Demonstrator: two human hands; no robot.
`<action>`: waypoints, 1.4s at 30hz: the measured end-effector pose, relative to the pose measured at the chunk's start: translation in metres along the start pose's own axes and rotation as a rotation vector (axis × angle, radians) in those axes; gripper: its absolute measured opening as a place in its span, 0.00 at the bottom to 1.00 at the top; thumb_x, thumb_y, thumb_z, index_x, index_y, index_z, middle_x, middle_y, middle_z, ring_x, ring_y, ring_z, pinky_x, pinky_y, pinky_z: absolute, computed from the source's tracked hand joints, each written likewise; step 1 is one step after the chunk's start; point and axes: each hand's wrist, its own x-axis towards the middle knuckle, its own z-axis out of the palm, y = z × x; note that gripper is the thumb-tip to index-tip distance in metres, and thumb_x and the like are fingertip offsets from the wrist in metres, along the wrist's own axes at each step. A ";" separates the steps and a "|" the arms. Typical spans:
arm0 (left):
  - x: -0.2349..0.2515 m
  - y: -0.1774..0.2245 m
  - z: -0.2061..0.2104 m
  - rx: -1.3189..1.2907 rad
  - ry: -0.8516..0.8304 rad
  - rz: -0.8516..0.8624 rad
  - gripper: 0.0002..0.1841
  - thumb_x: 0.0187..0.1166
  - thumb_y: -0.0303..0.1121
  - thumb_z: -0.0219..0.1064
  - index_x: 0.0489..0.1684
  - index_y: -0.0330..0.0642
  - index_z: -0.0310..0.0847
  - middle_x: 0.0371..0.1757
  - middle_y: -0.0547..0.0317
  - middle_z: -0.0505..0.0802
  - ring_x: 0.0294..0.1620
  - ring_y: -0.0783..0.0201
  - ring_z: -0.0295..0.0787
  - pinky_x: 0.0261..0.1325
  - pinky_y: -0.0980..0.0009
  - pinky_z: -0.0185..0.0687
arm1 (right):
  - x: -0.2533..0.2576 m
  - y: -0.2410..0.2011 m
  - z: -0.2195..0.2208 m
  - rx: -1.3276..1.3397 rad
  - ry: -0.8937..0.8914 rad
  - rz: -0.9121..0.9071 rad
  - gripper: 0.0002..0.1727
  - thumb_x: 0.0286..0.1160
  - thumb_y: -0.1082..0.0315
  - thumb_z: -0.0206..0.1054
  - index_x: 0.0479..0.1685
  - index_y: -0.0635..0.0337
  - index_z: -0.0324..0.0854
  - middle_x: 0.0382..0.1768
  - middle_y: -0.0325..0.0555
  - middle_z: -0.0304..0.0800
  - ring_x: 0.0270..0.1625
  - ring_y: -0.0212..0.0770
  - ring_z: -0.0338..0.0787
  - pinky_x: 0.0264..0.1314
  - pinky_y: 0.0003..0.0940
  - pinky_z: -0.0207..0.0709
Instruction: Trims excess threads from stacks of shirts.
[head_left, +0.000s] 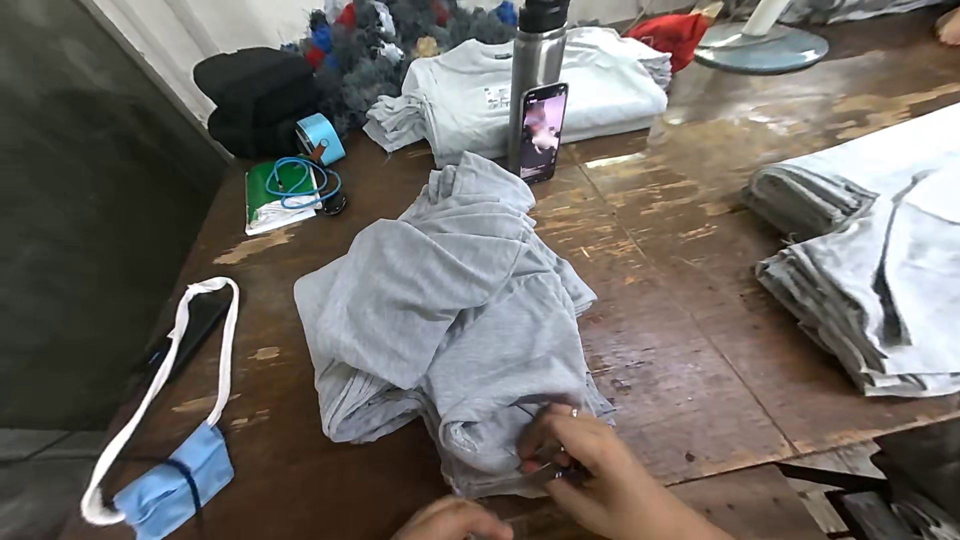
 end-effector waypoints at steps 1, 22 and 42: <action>0.006 0.001 0.006 0.013 0.097 0.024 0.11 0.84 0.35 0.68 0.38 0.34 0.88 0.53 0.47 0.94 0.65 0.62 0.88 0.73 0.68 0.81 | -0.001 -0.001 -0.001 0.042 -0.003 0.007 0.06 0.70 0.65 0.70 0.39 0.57 0.83 0.35 0.40 0.89 0.41 0.32 0.85 0.48 0.28 0.79; 0.036 -0.027 0.059 0.303 0.710 -0.111 0.02 0.73 0.27 0.73 0.36 0.39 0.91 0.35 0.61 0.96 0.42 0.79 0.92 0.52 0.86 0.85 | -0.003 -0.003 -0.018 -0.260 -0.110 0.037 0.29 0.87 0.38 0.53 0.36 0.57 0.78 0.39 0.48 0.81 0.43 0.44 0.83 0.44 0.37 0.79; 0.030 -0.033 0.054 0.228 0.704 0.092 0.04 0.75 0.33 0.76 0.41 0.49 0.88 0.34 0.70 0.91 0.40 0.77 0.87 0.49 0.84 0.82 | 0.000 -0.011 -0.005 -0.585 -0.186 -0.017 0.33 0.87 0.36 0.43 0.27 0.50 0.81 0.41 0.45 0.85 0.49 0.51 0.85 0.40 0.44 0.80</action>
